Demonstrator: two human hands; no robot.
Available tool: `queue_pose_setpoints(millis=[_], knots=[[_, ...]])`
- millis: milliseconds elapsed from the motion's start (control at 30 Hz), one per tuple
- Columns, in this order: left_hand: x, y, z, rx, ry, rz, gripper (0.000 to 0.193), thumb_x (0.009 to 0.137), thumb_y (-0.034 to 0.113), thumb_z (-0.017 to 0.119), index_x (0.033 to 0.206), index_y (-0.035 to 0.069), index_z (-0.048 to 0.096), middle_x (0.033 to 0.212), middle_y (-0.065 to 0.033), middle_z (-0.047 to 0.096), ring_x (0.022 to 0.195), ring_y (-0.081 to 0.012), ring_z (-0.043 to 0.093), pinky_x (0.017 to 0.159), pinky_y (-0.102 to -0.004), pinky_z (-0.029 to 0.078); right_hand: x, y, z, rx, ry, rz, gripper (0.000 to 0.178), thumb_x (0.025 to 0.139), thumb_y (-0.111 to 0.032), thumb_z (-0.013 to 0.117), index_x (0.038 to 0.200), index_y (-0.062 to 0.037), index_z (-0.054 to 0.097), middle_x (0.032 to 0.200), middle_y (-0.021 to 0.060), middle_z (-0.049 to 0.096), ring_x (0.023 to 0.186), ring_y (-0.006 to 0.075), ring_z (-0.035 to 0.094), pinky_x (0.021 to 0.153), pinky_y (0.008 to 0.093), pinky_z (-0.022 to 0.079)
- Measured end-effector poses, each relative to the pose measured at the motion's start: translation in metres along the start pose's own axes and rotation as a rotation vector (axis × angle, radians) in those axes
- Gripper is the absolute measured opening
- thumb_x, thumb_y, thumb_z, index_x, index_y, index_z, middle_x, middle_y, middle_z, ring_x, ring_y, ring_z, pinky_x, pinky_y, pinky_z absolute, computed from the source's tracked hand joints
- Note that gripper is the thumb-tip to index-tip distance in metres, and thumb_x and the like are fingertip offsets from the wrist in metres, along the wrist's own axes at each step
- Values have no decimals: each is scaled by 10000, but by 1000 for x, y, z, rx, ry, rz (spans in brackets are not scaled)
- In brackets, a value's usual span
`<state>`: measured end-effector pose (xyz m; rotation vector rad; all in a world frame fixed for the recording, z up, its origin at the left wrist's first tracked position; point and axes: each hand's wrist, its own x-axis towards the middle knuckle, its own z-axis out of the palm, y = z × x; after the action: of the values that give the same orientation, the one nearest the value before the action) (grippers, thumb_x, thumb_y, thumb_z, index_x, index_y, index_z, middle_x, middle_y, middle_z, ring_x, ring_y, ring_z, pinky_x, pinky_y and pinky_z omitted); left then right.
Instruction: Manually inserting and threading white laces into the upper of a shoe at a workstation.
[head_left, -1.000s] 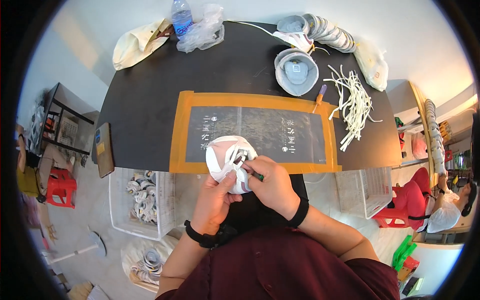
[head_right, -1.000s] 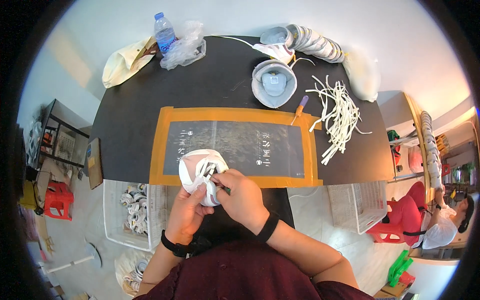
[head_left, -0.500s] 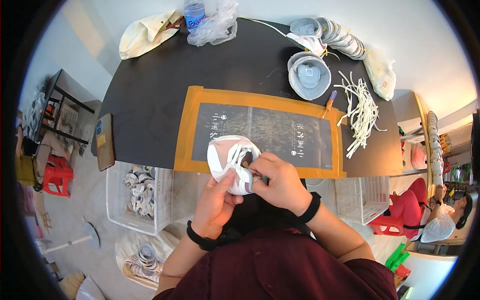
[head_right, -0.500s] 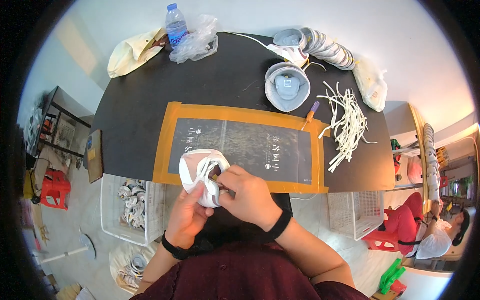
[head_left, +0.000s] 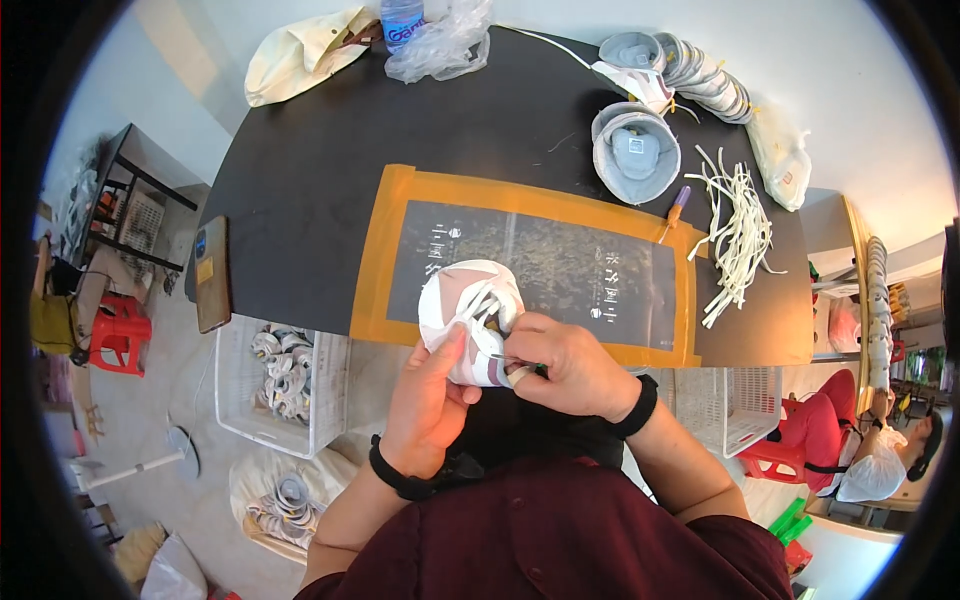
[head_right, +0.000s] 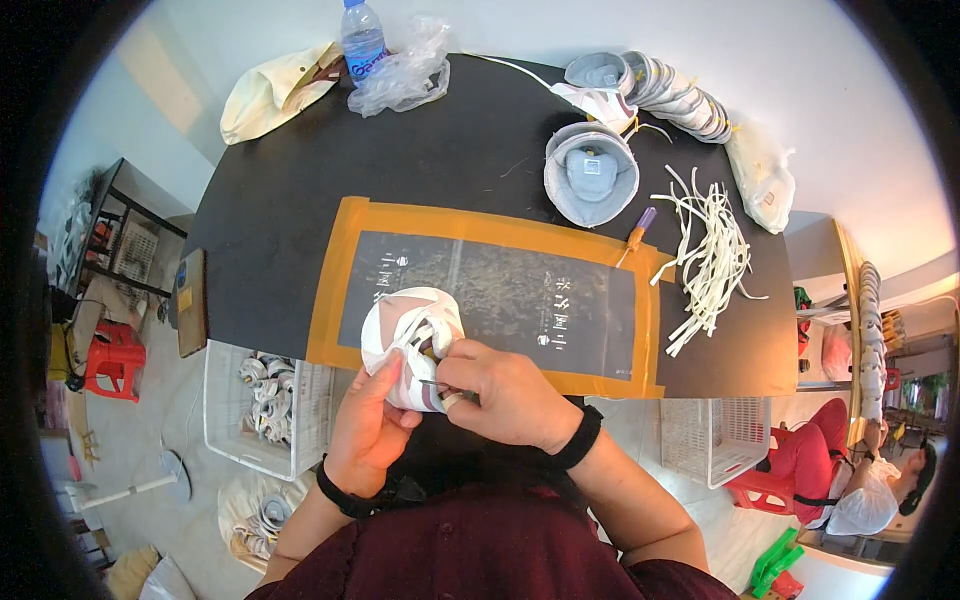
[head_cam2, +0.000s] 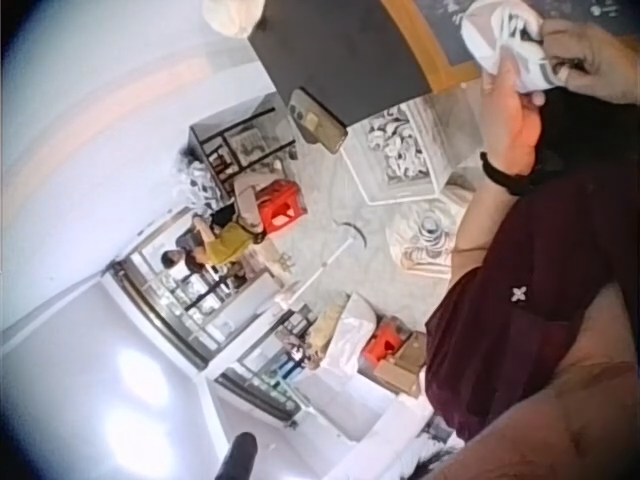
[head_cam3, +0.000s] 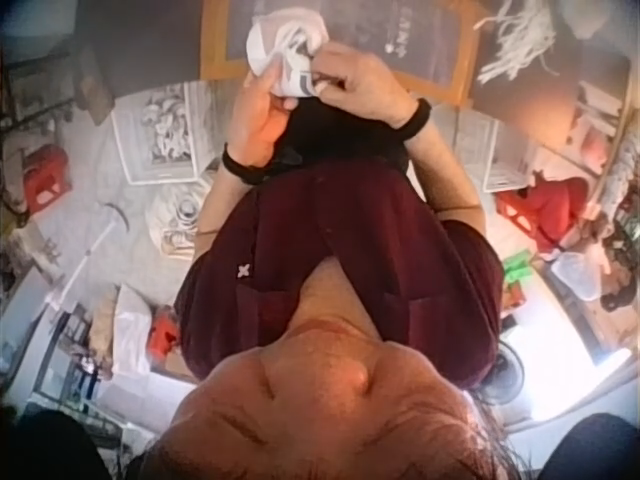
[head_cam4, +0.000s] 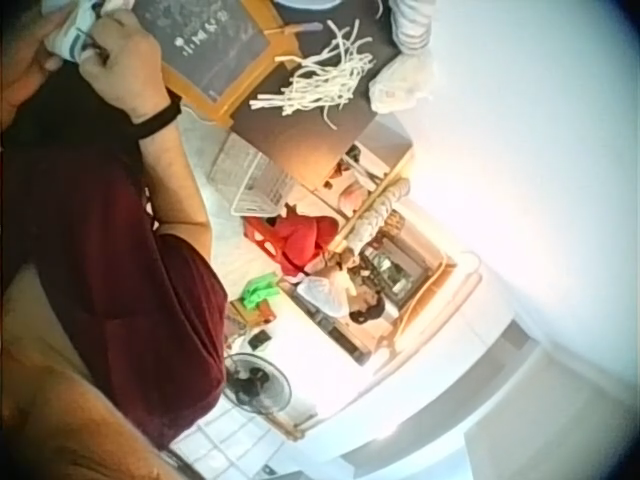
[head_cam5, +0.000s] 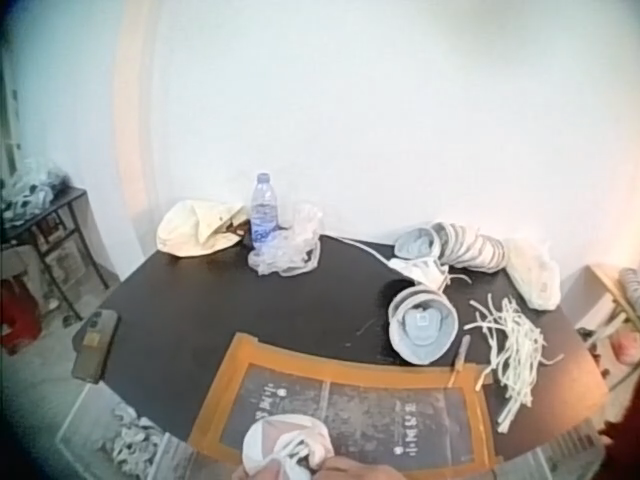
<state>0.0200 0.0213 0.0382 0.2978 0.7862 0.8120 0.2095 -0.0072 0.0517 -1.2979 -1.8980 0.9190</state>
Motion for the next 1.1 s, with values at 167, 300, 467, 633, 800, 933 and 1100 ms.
queue_pose_setpoints(millis=[167,300,467,633,800,933,1100], knots=[[1,-5,-5,37,7,53,295,984,236,599,1263,153,554,1037,20,661,783,-63,618,473,-208,404,-1,1,-1,-26,-8,-53,112,796,-85,642,904,-61,625,929,93,595,805,323,626,679,397,508],[1,-7,-7,96,-8,106,282,983,229,599,1250,143,562,1014,14,664,763,-65,618,466,-211,403,-8,4,-2,-19,-13,-79,138,823,-117,655,951,-78,622,936,95,599,812,324,628,690,398,509],[-11,2,-8,361,-31,263,224,977,213,606,1169,97,601,916,28,653,667,-18,544,484,-180,377,-29,-15,-15,33,214,80,144,907,-176,619,981,-67,561,932,122,605,817,333,634,701,392,514],[-32,16,-8,523,-88,284,276,951,231,648,1172,69,616,905,38,640,656,1,503,514,-164,355,-34,-32,-48,-356,277,-128,148,828,-130,657,947,-95,576,876,86,595,734,317,627,638,398,511],[-44,23,-2,588,-174,282,301,932,242,674,1164,54,635,882,42,628,659,2,486,526,-165,339,-44,-48,-37,-375,250,-243,192,777,-126,700,946,-136,610,885,54,585,706,270,626,607,365,510],[-48,25,5,685,-191,238,287,936,230,661,1156,47,636,876,42,629,664,6,492,524,-166,338,-46,-40,-18,-380,237,-331,175,743,-135,723,889,-156,627,907,34,581,694,238,630,598,354,513],[-41,25,-4,637,-188,198,291,932,216,658,1167,45,634,884,32,642,659,3,511,497,-166,336,-59,-43,-29,154,176,-252,201,735,45,681,872,-67,588,923,51,593,861,245,599,735,321,492]])
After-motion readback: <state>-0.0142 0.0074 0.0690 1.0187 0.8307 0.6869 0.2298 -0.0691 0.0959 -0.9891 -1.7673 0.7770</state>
